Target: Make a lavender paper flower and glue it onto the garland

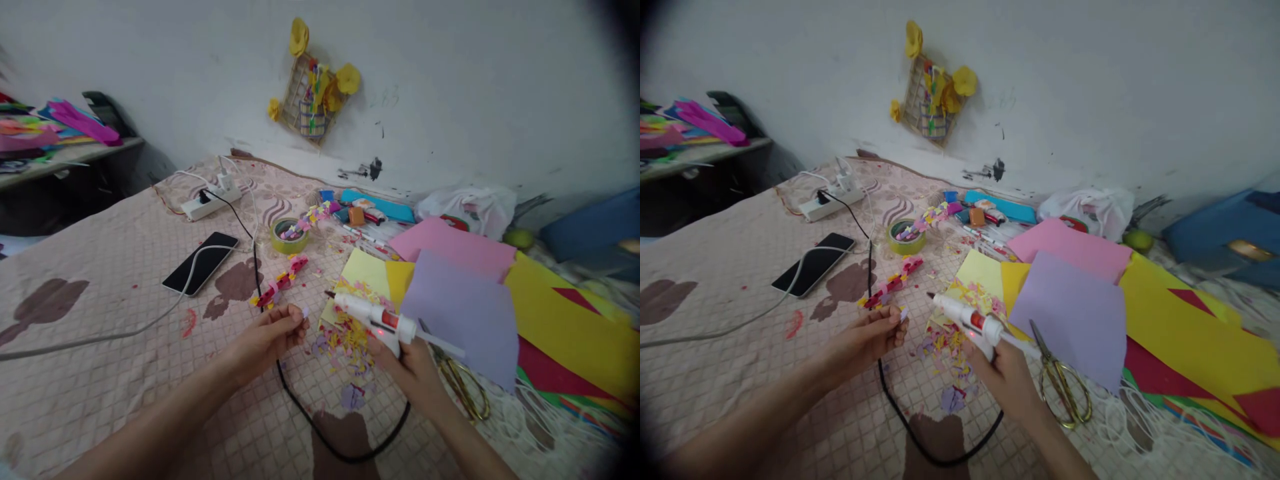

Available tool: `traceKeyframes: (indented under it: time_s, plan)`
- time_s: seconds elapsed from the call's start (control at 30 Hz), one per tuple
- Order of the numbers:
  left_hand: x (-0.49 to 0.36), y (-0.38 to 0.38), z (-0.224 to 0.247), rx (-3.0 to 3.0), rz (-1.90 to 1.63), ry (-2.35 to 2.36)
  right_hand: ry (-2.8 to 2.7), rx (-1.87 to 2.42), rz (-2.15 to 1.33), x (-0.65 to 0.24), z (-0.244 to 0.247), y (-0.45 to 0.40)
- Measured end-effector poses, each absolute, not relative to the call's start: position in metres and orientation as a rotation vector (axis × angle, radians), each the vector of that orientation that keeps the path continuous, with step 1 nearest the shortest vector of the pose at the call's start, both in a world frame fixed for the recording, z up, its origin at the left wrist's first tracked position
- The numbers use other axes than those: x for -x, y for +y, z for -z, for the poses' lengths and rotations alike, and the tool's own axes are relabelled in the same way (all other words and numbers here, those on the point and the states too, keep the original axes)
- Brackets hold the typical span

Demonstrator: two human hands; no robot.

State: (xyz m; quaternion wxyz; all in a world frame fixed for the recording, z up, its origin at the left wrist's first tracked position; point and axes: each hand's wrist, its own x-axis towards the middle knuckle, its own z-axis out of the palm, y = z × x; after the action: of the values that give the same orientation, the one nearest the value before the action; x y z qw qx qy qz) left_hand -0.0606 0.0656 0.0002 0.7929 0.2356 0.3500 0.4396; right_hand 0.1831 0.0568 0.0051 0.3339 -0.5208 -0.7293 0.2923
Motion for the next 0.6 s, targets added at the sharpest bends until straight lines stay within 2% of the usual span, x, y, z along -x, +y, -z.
traceKeyframes:
  time_s: [0.13,0.33,0.6]
  plan:
    - [0.068,0.059,-0.009,-0.784,-1.009,0.893,-1.856,1.423,-0.499,-0.183,-0.002,0.095]
    - [0.093,0.051,-0.028,-1.208,-1.039,1.191,-1.858,1.415,-0.429,-0.174,0.011,0.147]
    - [0.125,0.061,-0.019,-1.461,-1.202,1.461,-1.657,1.445,-0.3,-0.179,0.02,0.126]
